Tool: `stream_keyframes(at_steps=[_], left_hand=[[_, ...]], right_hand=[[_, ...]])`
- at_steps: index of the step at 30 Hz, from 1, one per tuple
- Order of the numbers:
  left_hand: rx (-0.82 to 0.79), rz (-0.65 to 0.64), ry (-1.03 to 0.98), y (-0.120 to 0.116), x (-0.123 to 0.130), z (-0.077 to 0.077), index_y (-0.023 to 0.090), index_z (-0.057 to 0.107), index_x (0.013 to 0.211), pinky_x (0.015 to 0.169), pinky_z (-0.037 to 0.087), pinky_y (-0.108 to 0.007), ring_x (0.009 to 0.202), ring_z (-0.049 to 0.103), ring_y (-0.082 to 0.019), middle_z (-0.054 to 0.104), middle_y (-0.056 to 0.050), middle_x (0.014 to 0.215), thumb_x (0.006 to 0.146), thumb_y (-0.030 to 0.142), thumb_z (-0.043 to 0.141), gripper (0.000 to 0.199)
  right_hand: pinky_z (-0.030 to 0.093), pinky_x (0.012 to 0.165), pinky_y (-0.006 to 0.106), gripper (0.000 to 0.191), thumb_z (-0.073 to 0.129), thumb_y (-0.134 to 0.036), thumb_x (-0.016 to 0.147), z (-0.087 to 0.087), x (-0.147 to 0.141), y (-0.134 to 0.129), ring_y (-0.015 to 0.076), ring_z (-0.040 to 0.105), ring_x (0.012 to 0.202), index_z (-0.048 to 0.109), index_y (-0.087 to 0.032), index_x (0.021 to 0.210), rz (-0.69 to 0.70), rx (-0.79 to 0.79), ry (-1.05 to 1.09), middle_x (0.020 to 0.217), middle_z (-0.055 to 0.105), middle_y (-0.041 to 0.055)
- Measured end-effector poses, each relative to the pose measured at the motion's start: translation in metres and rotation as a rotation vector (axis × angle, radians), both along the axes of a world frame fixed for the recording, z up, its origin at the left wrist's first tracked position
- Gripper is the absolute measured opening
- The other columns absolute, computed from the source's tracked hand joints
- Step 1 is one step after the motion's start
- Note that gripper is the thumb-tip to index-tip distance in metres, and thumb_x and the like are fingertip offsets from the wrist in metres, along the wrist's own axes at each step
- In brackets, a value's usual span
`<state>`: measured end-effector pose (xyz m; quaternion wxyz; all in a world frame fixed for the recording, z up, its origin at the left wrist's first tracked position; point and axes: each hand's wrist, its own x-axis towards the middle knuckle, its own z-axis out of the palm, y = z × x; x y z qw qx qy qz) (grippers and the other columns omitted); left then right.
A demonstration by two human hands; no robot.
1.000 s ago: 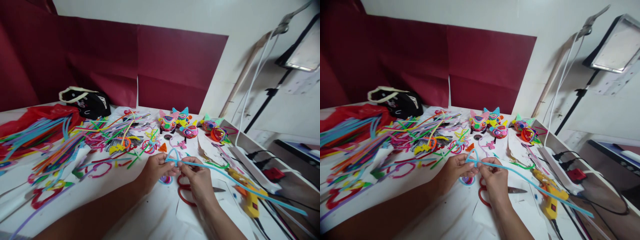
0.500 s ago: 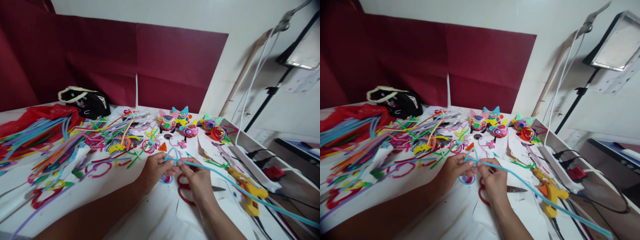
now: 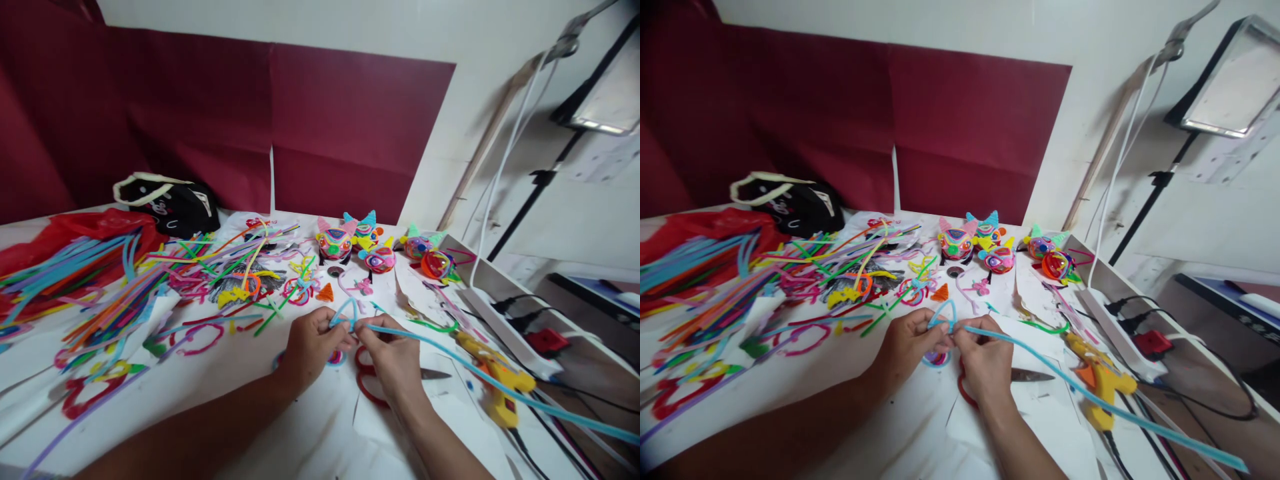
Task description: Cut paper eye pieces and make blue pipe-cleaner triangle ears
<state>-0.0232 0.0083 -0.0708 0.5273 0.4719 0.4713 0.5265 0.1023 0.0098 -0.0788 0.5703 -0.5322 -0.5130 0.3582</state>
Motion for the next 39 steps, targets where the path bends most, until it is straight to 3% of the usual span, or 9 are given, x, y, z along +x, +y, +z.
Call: stream_keyframes(at_steps=[4,12,20,23,28,35,39], left_hand=[[0.026,0.022,0.063,-0.002,0.002,-0.004,0.017,0.061,0.069,0.061,0.055,-0.028,0.062,0.067,-0.018,0.068,-0.001,0.06,0.068,0.031,0.068,0.015],[0.139,0.069,0.354,-0.001,-0.001,-0.011,0.018,0.061,0.064,0.05,0.047,-0.021,0.057,0.065,-0.018,0.065,-0.001,0.054,0.072,0.03,0.061,0.014],[0.005,0.018,0.104,0.005,-0.005,-0.001,0.016,0.061,0.071,0.06,0.055,-0.028,0.064,0.068,-0.02,0.069,-0.002,0.061,0.069,0.026,0.064,0.01],[-0.015,-0.019,0.055,0.007,-0.008,0.001,0.014,0.06,0.072,0.058,0.055,-0.027,0.062,0.068,-0.02,0.069,-0.004,0.062,0.069,0.025,0.065,0.012],[-0.054,-0.072,0.015,0.009,-0.011,0.004,0.012,0.058,0.072,0.057,0.055,-0.024,0.061,0.068,-0.018,0.069,-0.005,0.062,0.071,0.022,0.064,0.011],[-0.058,-0.111,0.057,0.009,-0.013,0.006,0.011,0.059,0.074,0.056,0.054,-0.021,0.059,0.067,-0.015,0.07,-0.006,0.063,0.073,0.02,0.063,0.01],[-0.051,-0.132,0.066,0.009,-0.013,0.006,0.011,0.059,0.073,0.056,0.054,-0.022,0.058,0.067,-0.015,0.07,-0.006,0.062,0.073,0.02,0.062,0.01]], right_hand=[[0.042,0.057,0.027,0.009,0.063,-0.024,0.064,0.001,-0.001,-0.001,0.0166,0.055,0.058,0.066,-0.017,0.06,-0.018,0.001,-0.037,0.061,0.064,0.0024],[0.038,0.049,0.024,0.008,0.062,-0.024,0.065,-0.002,-0.005,-0.002,0.0143,0.052,0.052,0.062,-0.018,0.059,-0.066,-0.098,-0.132,0.057,0.062,0.001],[0.04,0.059,0.026,0.013,0.058,-0.028,0.077,-0.003,0.009,0.001,0.016,0.054,0.065,0.068,-0.02,0.078,0.157,0.201,-0.303,0.073,0.06,0.0024],[0.041,0.061,0.027,0.018,0.054,-0.026,0.082,-0.001,0.016,0.004,0.0166,0.054,0.067,0.07,-0.022,0.09,0.254,0.253,-0.352,0.076,0.059,0.0033],[0.04,0.061,0.026,0.022,0.051,-0.026,0.086,0.001,0.026,0.009,0.0164,0.054,0.069,0.071,-0.023,0.095,0.343,0.345,-0.362,0.075,0.059,0.0032],[0.042,0.063,0.027,0.02,0.056,-0.022,0.085,0.001,0.032,0.01,0.0155,0.054,0.071,0.072,-0.023,0.096,0.415,0.319,-0.284,0.078,0.062,0.0035],[0.043,0.062,0.028,0.02,0.058,-0.03,0.083,-0.003,0.036,0.015,0.0175,0.056,0.073,0.073,-0.023,0.095,0.458,0.254,-0.286,0.079,0.064,0.0044]])
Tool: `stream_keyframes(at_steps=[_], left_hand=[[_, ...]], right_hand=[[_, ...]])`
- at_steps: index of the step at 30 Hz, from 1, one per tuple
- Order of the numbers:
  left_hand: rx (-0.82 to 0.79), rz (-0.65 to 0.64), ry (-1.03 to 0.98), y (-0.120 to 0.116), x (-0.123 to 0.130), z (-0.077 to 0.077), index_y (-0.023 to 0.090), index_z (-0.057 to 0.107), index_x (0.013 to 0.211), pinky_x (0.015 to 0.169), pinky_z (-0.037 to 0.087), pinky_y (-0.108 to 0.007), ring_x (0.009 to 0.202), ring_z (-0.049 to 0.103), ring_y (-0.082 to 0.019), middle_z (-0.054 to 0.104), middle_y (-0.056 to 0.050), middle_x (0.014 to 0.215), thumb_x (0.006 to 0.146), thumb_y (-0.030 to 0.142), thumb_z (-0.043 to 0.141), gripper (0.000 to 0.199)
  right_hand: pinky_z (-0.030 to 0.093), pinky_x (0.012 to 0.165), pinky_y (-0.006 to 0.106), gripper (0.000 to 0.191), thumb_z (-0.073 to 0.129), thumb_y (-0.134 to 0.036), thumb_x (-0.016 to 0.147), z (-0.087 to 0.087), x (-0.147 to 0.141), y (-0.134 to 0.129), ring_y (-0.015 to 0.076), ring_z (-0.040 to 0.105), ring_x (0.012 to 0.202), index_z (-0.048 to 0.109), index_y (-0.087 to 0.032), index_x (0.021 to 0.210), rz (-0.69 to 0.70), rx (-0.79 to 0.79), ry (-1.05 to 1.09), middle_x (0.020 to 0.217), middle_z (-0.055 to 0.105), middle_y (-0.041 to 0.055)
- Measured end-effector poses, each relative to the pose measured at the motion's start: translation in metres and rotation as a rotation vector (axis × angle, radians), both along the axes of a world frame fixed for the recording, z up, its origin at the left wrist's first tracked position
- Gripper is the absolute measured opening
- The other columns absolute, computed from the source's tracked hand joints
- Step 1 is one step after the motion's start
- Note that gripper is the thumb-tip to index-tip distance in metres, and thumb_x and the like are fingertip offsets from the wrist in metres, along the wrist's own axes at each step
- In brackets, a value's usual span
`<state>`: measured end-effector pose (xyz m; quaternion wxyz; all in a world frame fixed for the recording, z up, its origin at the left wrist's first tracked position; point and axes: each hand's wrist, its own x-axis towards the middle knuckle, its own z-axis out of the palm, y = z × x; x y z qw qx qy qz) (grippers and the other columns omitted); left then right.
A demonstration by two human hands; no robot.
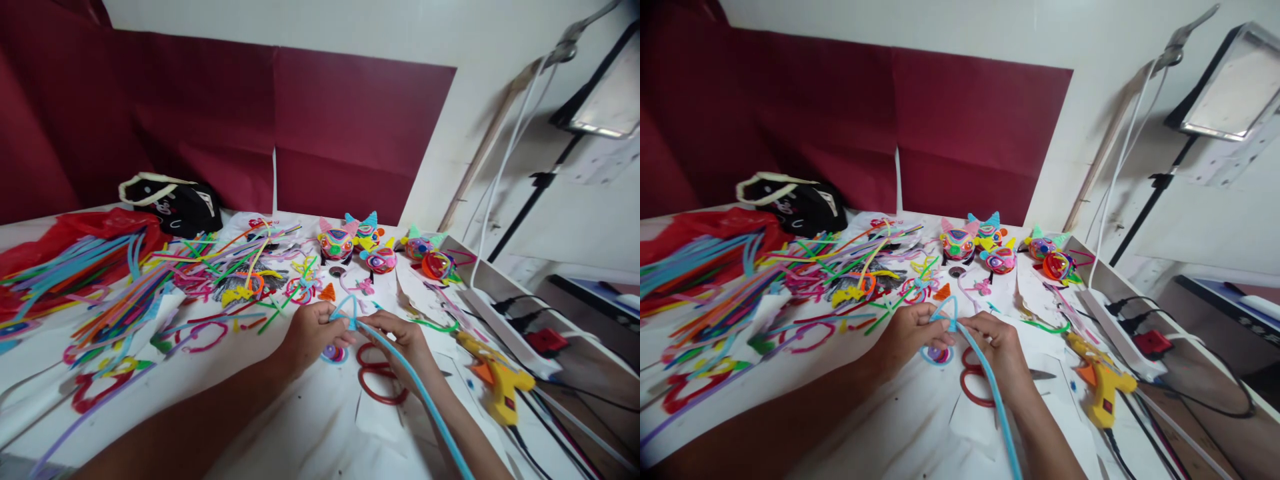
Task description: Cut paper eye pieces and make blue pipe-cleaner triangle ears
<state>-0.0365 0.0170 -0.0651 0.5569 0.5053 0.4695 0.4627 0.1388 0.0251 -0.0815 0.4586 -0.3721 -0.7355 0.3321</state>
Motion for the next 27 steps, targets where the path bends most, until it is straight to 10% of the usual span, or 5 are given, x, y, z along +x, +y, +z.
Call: stream_keyframes(at_steps=[13,27], left_hand=[[-0.054,-0.036,-0.052,-0.001,-0.001,0.003,0.011,0.06,0.075,0.057,0.054,-0.023,0.062,0.068,-0.017,0.07,-0.007,0.063,0.071,0.022,0.065,0.014],[-0.106,-0.034,-0.089,-0.001,-0.001,0.007,0.01,0.06,0.072,0.056,0.053,-0.023,0.056,0.065,-0.014,0.067,-0.004,0.06,0.068,0.02,0.067,0.012]], right_hand=[[0.043,0.063,0.028,0.02,0.062,-0.033,0.078,0.008,0.001,-0.004,0.0155,0.056,0.07,0.074,-0.02,0.088,-0.03,-0.154,0.028,0.077,0.064,0.0027],[0.046,0.069,0.028,0.013,0.062,-0.024,0.082,0.011,0.002,-0.004,0.0171,0.06,0.078,0.07,-0.022,0.091,0.045,0.067,-0.025,0.083,0.065,0.0042]])
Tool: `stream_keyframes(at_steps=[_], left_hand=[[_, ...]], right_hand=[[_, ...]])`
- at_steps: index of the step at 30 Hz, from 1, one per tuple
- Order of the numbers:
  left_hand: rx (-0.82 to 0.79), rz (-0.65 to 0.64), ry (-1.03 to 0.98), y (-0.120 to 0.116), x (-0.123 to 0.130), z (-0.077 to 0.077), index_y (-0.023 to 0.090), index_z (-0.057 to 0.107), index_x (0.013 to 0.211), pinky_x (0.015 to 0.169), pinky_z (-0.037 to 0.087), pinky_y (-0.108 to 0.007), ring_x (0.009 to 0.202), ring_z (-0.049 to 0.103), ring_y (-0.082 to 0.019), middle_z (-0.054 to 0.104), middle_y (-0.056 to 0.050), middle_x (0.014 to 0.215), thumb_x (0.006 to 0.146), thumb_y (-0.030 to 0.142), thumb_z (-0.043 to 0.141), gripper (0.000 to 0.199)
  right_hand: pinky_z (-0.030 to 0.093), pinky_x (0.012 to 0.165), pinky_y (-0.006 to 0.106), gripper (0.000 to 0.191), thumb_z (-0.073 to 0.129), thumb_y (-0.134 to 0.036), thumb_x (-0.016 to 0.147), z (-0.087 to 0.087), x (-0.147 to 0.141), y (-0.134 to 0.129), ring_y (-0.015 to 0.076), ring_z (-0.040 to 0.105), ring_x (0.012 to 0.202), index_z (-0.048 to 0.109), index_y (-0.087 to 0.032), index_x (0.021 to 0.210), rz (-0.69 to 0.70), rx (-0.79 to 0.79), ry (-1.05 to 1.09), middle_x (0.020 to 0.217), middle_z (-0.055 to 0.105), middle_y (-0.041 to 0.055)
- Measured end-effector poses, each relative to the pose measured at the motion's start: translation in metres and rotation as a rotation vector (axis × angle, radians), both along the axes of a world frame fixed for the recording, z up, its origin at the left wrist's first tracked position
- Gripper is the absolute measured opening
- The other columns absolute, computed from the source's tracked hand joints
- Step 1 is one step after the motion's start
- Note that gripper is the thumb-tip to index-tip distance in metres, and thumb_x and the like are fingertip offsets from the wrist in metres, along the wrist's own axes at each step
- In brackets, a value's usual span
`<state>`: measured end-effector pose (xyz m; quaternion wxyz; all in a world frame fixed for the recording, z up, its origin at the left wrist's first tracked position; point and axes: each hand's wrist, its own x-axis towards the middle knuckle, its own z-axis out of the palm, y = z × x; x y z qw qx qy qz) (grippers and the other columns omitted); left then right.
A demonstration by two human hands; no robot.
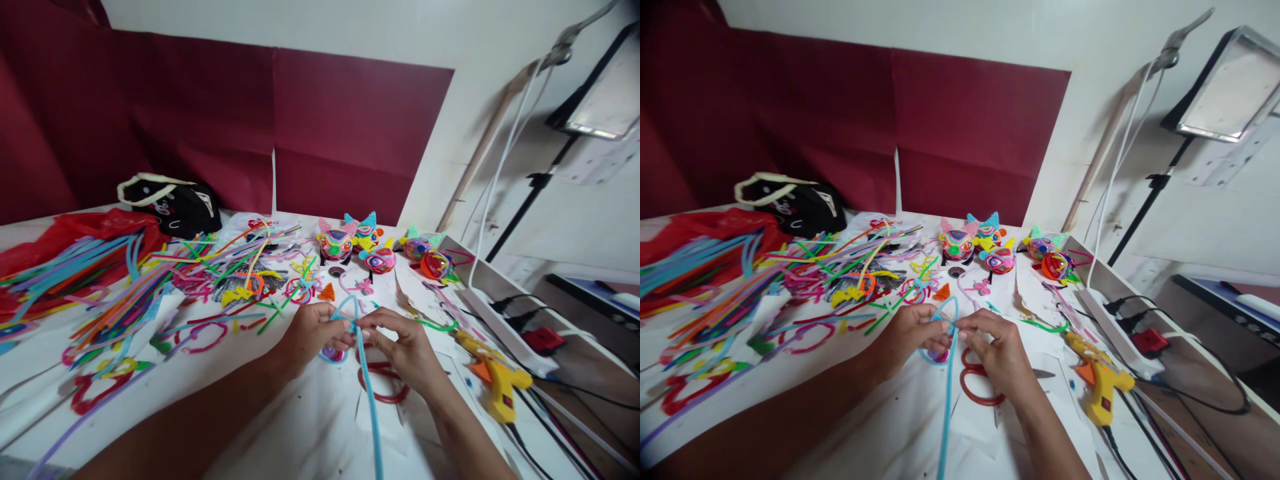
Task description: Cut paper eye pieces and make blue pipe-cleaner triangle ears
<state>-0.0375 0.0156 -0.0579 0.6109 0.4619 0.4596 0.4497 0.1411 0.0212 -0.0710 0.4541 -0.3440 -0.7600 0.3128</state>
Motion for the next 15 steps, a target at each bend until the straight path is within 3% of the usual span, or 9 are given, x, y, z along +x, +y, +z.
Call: stream_keyframes(at_steps=[11,15], left_hand=[[0.025,-0.046,-0.028,0.0008,0.0007,-0.0065,0.012,0.058,0.072,0.055,0.053,-0.026,0.057,0.067,-0.018,0.068,-0.006,0.061,0.064,0.032,0.073,0.026],[-0.002,-0.077,-0.026,0.0007,0.0006,-0.0027,0.011,0.058,0.071,0.057,0.053,-0.026,0.058,0.067,-0.019,0.069,-0.007,0.06,0.063,0.03,0.074,0.026]], right_hand=[[0.042,0.068,0.028,0.01,0.059,-0.027,0.083,0.0013,-0.0061,-0.0002,0.0166,0.057,0.075,0.066,-0.02,0.079,-0.044,-0.014,-0.03,0.079,0.062,0.003],[0.042,0.067,0.028,0.013,0.059,-0.031,0.082,0.0004,-0.0072,-0.001,0.0167,0.055,0.073,0.065,-0.02,0.078,-0.074,-0.057,-0.031,0.078,0.062,0.0032]])
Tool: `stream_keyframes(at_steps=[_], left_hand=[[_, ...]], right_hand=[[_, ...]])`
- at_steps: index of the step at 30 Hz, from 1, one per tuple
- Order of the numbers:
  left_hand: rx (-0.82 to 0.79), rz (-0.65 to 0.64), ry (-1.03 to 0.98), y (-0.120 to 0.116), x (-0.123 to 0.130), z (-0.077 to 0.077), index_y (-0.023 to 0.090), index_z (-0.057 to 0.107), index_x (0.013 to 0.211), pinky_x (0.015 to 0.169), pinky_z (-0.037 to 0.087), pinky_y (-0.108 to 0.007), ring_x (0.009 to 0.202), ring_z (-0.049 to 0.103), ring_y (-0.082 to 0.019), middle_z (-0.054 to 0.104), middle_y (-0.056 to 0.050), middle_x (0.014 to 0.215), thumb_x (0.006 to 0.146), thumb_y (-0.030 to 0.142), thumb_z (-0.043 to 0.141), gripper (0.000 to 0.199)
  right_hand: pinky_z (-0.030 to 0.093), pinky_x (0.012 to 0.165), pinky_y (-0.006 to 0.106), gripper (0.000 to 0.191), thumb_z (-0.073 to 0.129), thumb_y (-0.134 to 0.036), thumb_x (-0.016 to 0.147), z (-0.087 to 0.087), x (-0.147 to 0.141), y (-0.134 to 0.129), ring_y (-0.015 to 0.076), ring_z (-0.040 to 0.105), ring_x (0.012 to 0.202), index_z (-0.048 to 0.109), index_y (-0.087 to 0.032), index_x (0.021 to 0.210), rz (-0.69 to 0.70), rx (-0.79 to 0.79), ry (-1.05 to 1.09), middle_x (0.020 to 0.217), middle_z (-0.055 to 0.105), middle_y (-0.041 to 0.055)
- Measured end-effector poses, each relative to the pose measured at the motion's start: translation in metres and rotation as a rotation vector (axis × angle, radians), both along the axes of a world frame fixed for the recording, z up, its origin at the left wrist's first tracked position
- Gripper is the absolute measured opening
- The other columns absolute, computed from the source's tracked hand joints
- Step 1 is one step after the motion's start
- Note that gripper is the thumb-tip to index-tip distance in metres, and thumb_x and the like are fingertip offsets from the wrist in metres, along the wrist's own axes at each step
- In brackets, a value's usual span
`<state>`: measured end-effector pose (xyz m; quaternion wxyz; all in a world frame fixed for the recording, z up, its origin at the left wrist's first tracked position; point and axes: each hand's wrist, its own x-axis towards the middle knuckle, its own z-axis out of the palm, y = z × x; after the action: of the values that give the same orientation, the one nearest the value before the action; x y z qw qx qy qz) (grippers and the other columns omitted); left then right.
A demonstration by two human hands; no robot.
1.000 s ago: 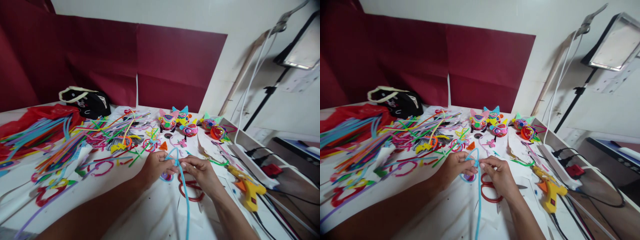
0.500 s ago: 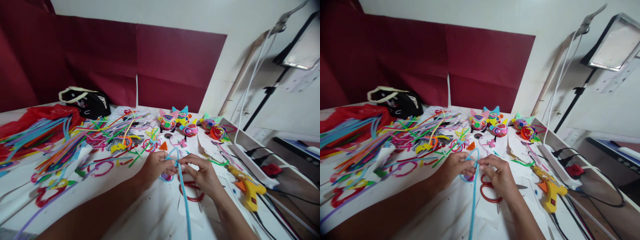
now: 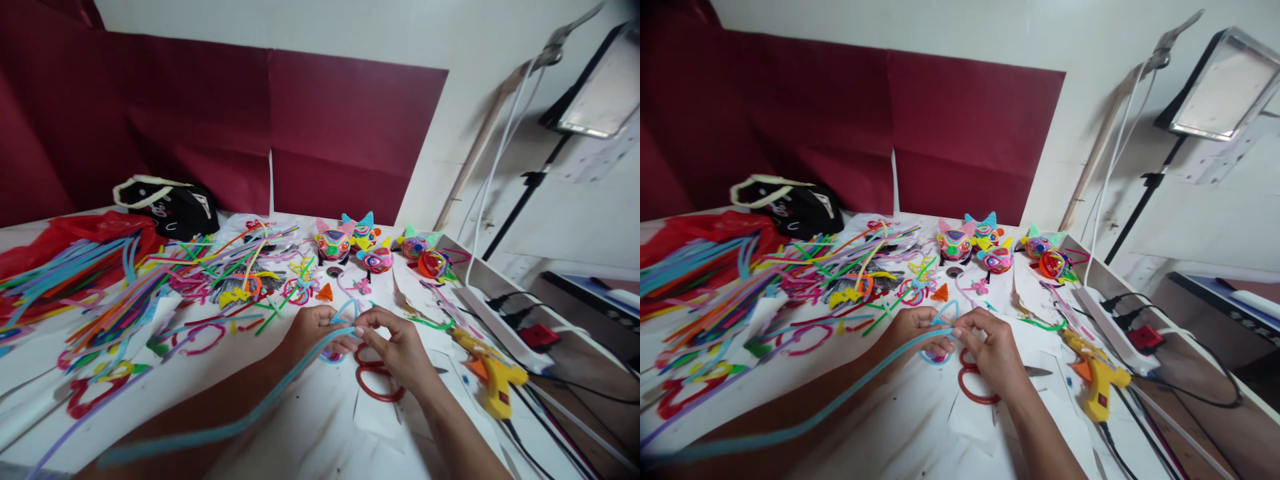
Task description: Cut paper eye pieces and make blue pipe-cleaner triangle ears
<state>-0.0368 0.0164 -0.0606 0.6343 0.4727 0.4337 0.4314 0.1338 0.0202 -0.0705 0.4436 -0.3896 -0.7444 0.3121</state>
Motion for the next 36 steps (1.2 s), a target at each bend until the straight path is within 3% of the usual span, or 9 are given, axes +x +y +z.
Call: stream_keyframes(at_steps=[5,17,26,36], left_hand=[[0.005,0.01,0.059,-0.004,0.002,0.004,0.011,0.061,0.073,0.058,0.053,-0.025,0.058,0.067,-0.017,0.069,-0.006,0.06,0.065,0.023,0.072,0.018],[0.133,-0.057,0.1,-0.003,-0.003,-0.004,0.012,0.063,0.078,0.061,0.054,-0.027,0.061,0.067,-0.017,0.071,-0.008,0.068,0.073,0.031,0.065,0.02],[0.177,-0.107,0.106,-0.005,-0.005,0.003,0.012,0.061,0.079,0.064,0.054,-0.028,0.068,0.068,-0.019,0.071,-0.008,0.071,0.073,0.031,0.066,0.021],[0.058,-0.029,-0.033,-0.005,0.0,0.007,0.013,0.053,0.074,0.067,0.056,-0.031,0.07,0.069,-0.021,0.067,-0.005,0.067,0.072,0.036,0.066,0.026]], right_hand=[[0.041,0.063,0.026,0.017,0.062,-0.034,0.079,-0.002,-0.002,-0.001,0.0155,0.053,0.068,0.066,-0.018,0.075,-0.042,-0.073,0.032,0.072,0.062,0.0022],[0.036,0.047,0.022,0.026,0.073,-0.039,0.067,-0.006,-0.007,-0.002,0.0102,0.048,0.051,0.065,-0.015,0.071,-0.061,-0.293,0.268,0.058,0.058,-0.0009],[0.04,0.048,0.023,0.026,0.071,-0.04,0.069,-0.005,-0.007,-0.004,0.011,0.051,0.053,0.065,-0.015,0.071,-0.108,-0.249,0.267,0.06,0.06,0.0007],[0.041,0.051,0.022,0.025,0.071,-0.04,0.069,-0.006,-0.007,-0.003,0.0115,0.052,0.056,0.065,-0.016,0.07,-0.179,-0.202,0.255,0.063,0.062,0.0014]])
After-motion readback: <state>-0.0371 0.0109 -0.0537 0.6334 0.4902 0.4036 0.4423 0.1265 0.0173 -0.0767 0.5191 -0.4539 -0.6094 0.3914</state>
